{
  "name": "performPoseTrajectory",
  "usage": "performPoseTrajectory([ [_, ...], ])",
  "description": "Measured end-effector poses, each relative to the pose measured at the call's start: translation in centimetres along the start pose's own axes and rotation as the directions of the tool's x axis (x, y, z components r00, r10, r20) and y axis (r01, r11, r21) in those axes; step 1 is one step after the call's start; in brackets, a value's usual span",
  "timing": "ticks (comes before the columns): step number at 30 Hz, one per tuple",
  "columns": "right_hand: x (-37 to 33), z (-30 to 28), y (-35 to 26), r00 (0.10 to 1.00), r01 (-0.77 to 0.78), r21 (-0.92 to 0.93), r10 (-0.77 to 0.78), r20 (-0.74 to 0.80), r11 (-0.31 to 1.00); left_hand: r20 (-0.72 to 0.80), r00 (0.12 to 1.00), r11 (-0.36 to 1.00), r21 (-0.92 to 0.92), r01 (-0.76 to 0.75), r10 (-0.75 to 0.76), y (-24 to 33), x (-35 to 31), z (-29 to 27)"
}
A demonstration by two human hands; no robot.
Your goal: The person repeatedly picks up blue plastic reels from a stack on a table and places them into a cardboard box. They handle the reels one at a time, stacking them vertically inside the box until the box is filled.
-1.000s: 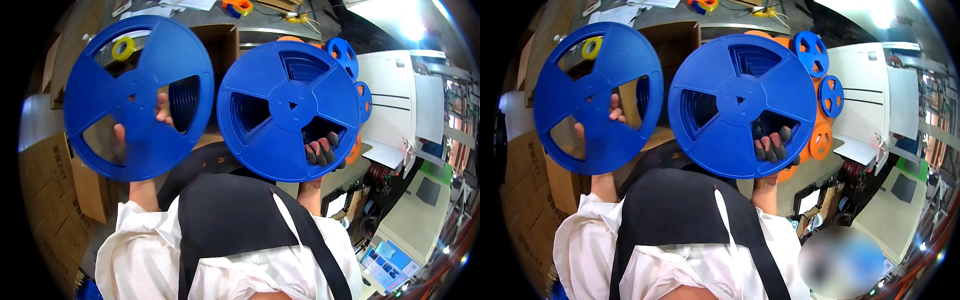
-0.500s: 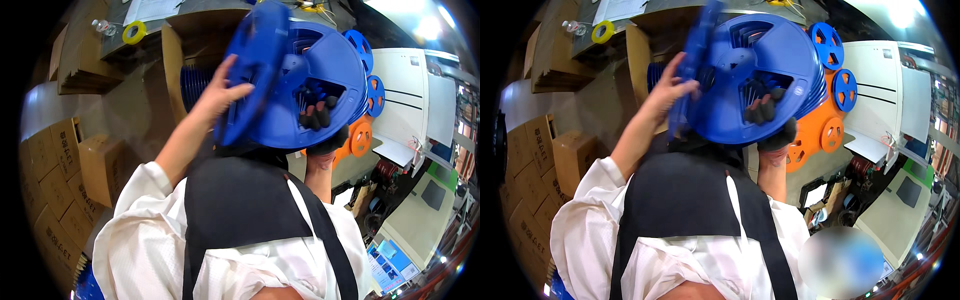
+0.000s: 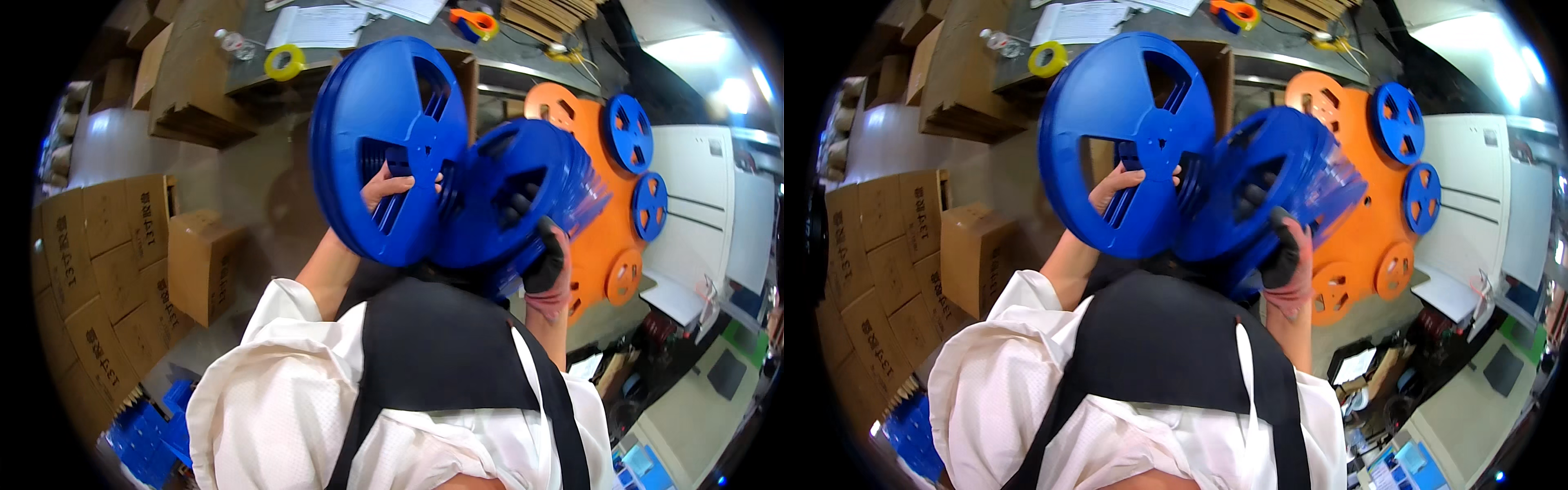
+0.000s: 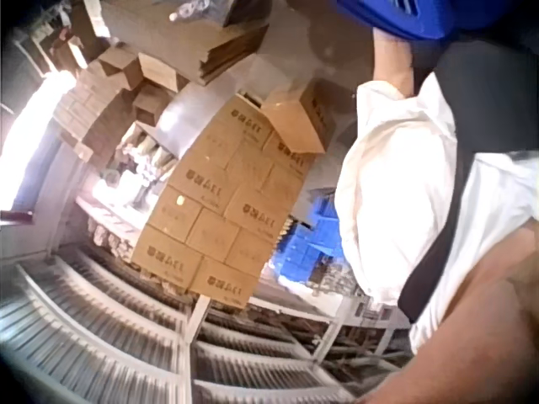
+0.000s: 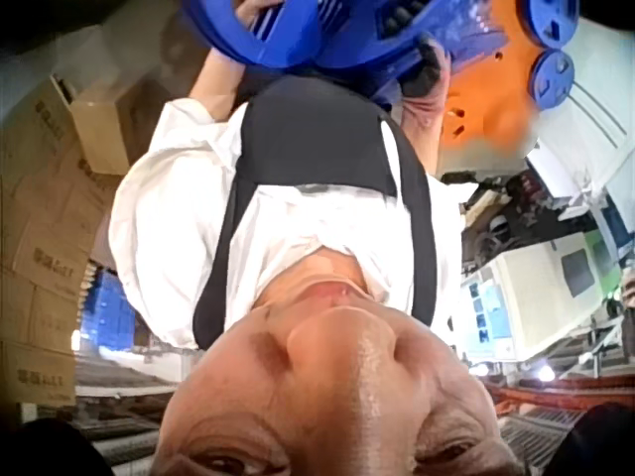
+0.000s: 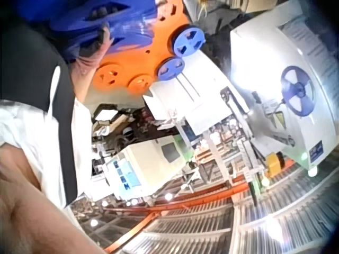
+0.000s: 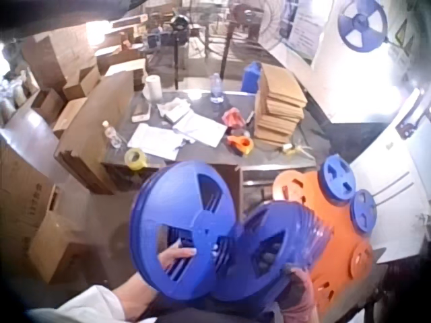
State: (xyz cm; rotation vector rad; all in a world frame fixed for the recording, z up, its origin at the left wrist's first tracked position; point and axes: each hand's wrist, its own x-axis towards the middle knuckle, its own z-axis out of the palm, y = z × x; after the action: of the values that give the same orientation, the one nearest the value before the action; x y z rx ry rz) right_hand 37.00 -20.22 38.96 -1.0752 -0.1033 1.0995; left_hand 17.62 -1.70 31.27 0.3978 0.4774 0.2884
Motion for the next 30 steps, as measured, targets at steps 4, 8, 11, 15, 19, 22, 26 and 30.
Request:
performPoseTrajectory([
  [4,0.3,-2.2,0.7,0.999,-0.035,0.228,0.039,-0.013,0.973,0.125,0.985,0.942,-0.327,-0.072,0.119,0.5,-2.0,-0.4],
  [8,-0.7,-3.6,0.1,0.988,0.013,0.273,-0.053,0.142,0.962,0.203,0.951,0.832,-0.547,-0.088,0.233,-0.5,-2.0,-0.7],
  [11,-1.3,-4.6,0.2,0.983,0.045,0.329,-0.100,0.152,0.943,0.249,0.927,0.789,-0.610,-0.076,0.281,-1.0,-1.7,-1.3],
  [15,-2.1,-7.1,0.1,0.979,0.102,0.316,-0.152,0.137,0.943,0.249,0.926,0.789,-0.609,-0.079,0.285,-0.4,-1.8,-1.8],
  [19,-2.3,-8.5,-0.1,0.878,0.044,0.554,-0.297,0.376,0.831,0.162,0.947,0.868,-0.464,-0.176,0.279,-0.3,-1.9,-2.3],
  [22,-2.5,-9.3,-0.4,0.913,0.160,0.534,-0.331,0.241,0.830,0.173,0.921,0.847,-0.479,-0.230,0.348,-0.1,-2.8,-2.8],
  [26,-2.8,-11.2,0.4,0.894,0.183,0.624,-0.393,0.216,0.760,0.369,0.867,0.855,-0.504,-0.117,0.336,1.2,-4.1,-4.8],
  [30,-3.3,-8.5,-0.8,0.895,0.247,0.538,-0.402,0.191,0.806,0.368,0.858,0.894,-0.400,-0.201,0.358,3.4,-5.5,-4.4],
])
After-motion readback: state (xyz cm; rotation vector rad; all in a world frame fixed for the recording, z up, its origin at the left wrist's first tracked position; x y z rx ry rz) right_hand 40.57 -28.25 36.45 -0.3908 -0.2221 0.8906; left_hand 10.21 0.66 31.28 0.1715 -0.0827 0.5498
